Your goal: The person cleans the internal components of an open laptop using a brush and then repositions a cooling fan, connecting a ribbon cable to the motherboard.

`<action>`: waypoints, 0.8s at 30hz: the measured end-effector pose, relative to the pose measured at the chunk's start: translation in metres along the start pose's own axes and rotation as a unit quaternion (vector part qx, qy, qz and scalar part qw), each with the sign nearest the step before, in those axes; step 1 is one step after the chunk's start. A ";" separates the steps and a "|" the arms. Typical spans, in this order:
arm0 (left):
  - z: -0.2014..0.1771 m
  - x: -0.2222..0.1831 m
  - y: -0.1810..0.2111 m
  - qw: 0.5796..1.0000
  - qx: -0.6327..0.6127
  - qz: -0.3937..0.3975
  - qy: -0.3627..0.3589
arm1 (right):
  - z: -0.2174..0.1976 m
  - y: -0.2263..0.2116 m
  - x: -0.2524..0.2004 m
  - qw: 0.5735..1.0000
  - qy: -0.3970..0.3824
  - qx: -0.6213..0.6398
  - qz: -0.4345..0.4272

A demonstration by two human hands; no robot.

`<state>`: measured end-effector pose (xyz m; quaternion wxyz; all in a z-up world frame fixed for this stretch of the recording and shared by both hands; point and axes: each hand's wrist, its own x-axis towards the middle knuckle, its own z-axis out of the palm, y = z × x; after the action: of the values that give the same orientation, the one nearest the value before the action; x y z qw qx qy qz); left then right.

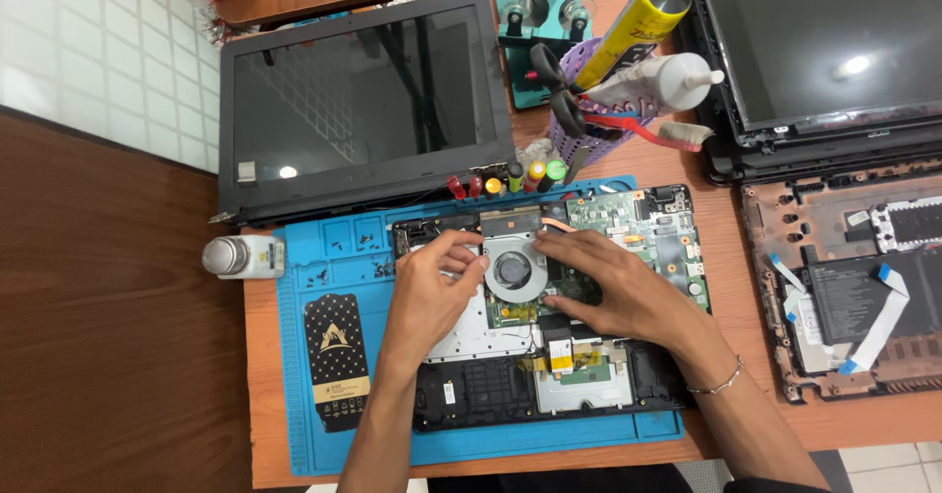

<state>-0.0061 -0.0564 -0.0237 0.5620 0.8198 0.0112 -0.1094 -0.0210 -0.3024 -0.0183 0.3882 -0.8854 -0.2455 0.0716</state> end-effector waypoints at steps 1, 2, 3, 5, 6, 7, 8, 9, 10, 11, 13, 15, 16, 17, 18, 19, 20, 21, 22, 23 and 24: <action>0.000 0.000 -0.001 1.000 0.009 -0.002 0.003 | 0.001 0.000 0.000 1.000 0.002 -0.002 -0.010; 0.001 0.000 -0.001 1.000 0.017 -0.003 0.004 | 0.000 0.000 0.000 1.000 0.005 -0.005 -0.019; 0.002 0.000 -0.001 1.000 0.025 -0.004 0.005 | 0.000 0.001 0.000 1.000 0.008 -0.008 -0.027; 0.003 0.000 -0.002 1.000 0.030 0.003 0.008 | 0.001 0.002 -0.001 1.000 0.006 -0.006 -0.023; 0.003 0.000 -0.003 0.999 0.032 0.007 0.010 | 0.001 0.002 0.000 1.000 0.005 -0.005 -0.022; 0.003 0.000 -0.003 0.999 0.033 0.012 0.011 | 0.001 0.003 0.000 1.000 0.006 -0.008 -0.026; 0.002 0.000 -0.004 0.999 0.034 0.016 0.012 | 0.002 0.003 0.000 1.000 0.006 -0.010 -0.029; 0.002 0.000 -0.004 0.999 0.035 0.021 0.013 | 0.002 0.003 0.000 0.999 0.006 -0.012 -0.033; 0.002 0.000 -0.004 0.999 0.037 0.020 0.013 | 0.001 0.003 0.000 0.999 0.006 -0.013 -0.033; 0.003 0.000 -0.004 0.999 0.039 0.019 0.013 | 0.001 0.004 -0.001 0.999 0.006 -0.013 -0.033; 0.003 0.000 -0.004 0.999 0.040 0.015 0.010 | 0.001 0.004 -0.001 0.999 0.007 -0.013 -0.033; 0.002 0.000 -0.005 0.999 0.039 0.009 0.006 | 0.001 0.004 0.000 0.999 0.010 -0.014 -0.036; 0.002 0.001 -0.004 0.999 0.040 0.012 0.005 | 0.001 0.003 0.000 0.999 0.008 -0.015 -0.031; 0.002 0.001 -0.004 0.999 0.042 0.014 0.004 | 0.001 0.003 0.000 0.999 0.006 -0.016 -0.027; 0.002 0.001 -0.004 0.999 0.043 0.016 0.003 | 0.001 0.002 0.000 1.000 0.003 -0.016 -0.023; 0.001 0.001 -0.004 0.999 0.042 0.018 -0.001 | 0.001 0.002 0.001 1.000 0.004 -0.017 -0.024; 0.000 0.001 -0.003 0.999 0.041 0.019 -0.004 | 0.001 0.002 0.001 1.000 0.006 -0.017 -0.025; 0.000 0.001 -0.003 0.999 0.039 0.020 -0.007 | 0.000 0.001 0.001 1.000 0.007 -0.017 -0.026; 0.000 0.000 -0.002 0.999 0.043 0.018 -0.009 | 0.000 0.001 0.000 1.000 0.007 -0.014 -0.024; 0.000 0.000 -0.001 0.999 0.046 0.016 -0.010 | 0.000 0.000 0.000 1.000 0.008 -0.011 -0.022; -0.001 0.000 -0.001 0.999 0.050 0.014 -0.011 | 0.000 0.000 0.000 1.000 0.008 -0.008 -0.020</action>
<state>-0.0062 -0.0554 -0.0243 0.5218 0.8457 -0.0117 -0.1114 -0.0212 -0.3025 -0.0186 0.3844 -0.8840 -0.2603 0.0548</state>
